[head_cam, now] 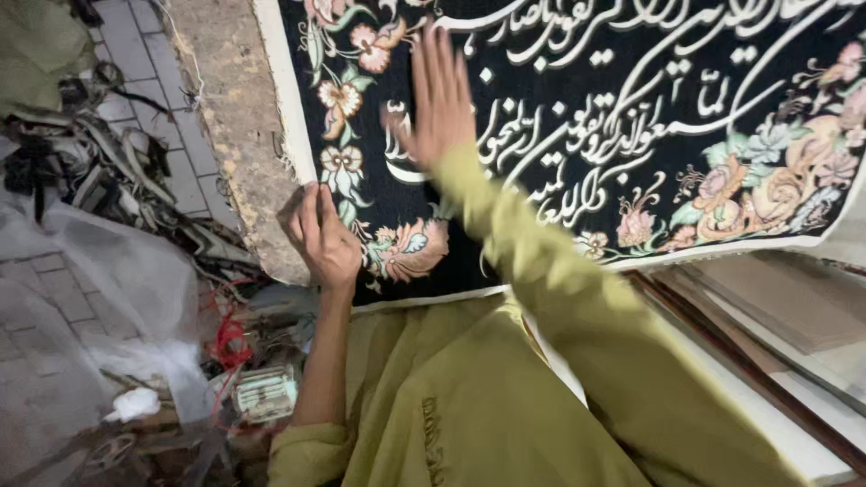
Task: The person wipes the surface of a framed wall art piece with both hands, moving across the calligraphy and floral patterns. The person repeatedly strokes the surface to remove dust or debris.
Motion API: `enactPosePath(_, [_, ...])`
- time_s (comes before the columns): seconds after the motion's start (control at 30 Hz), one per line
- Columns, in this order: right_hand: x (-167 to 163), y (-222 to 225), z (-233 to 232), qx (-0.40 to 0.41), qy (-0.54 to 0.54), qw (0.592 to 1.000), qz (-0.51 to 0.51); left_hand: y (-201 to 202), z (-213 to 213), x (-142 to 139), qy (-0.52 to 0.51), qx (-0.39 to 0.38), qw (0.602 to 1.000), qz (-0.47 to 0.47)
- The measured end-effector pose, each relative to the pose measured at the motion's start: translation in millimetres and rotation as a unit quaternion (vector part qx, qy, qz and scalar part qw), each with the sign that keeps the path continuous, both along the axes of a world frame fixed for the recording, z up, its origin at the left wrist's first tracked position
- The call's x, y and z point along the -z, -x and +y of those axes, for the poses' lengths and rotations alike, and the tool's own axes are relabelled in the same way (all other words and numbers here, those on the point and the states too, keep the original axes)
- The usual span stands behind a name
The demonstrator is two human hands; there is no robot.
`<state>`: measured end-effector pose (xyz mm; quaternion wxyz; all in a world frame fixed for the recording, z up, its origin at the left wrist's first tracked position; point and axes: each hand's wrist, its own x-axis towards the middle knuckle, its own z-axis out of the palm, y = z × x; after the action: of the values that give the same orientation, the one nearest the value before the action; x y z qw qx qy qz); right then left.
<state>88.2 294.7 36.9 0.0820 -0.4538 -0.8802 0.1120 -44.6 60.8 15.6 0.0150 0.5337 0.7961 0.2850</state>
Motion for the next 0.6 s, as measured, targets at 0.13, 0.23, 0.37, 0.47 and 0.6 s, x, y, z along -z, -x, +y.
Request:
enactPosePath(0.13, [29, -85, -175, 0.016, 0.108, 0.994, 0.007, 4, 6, -6, -0.031, 0.038, 0.999, 0.022])
enactPosePath(0.23, [19, -128, -252, 0.015, 0.155, 0.988, -0.023, 3, 8, -8, -0.044, 0.028, 0.998, 0.032])
enactPosePath(0.37, [-28, -119, -239, 0.011, 0.198, 0.979, 0.039, 2, 7, -11, -0.037, 0.032, 0.999, 0.022])
enactPosePath(0.47, [-32, -73, -162, -0.049, 0.134, 0.990, -0.007, 5, 6, -10, -0.030, 0.034, 0.998, 0.036])
enactPosePath(0.6, [17, -33, -23, -0.048, 0.113, 0.985, -0.124, 4, 7, -4, -0.046, 0.037, 0.998, 0.033])
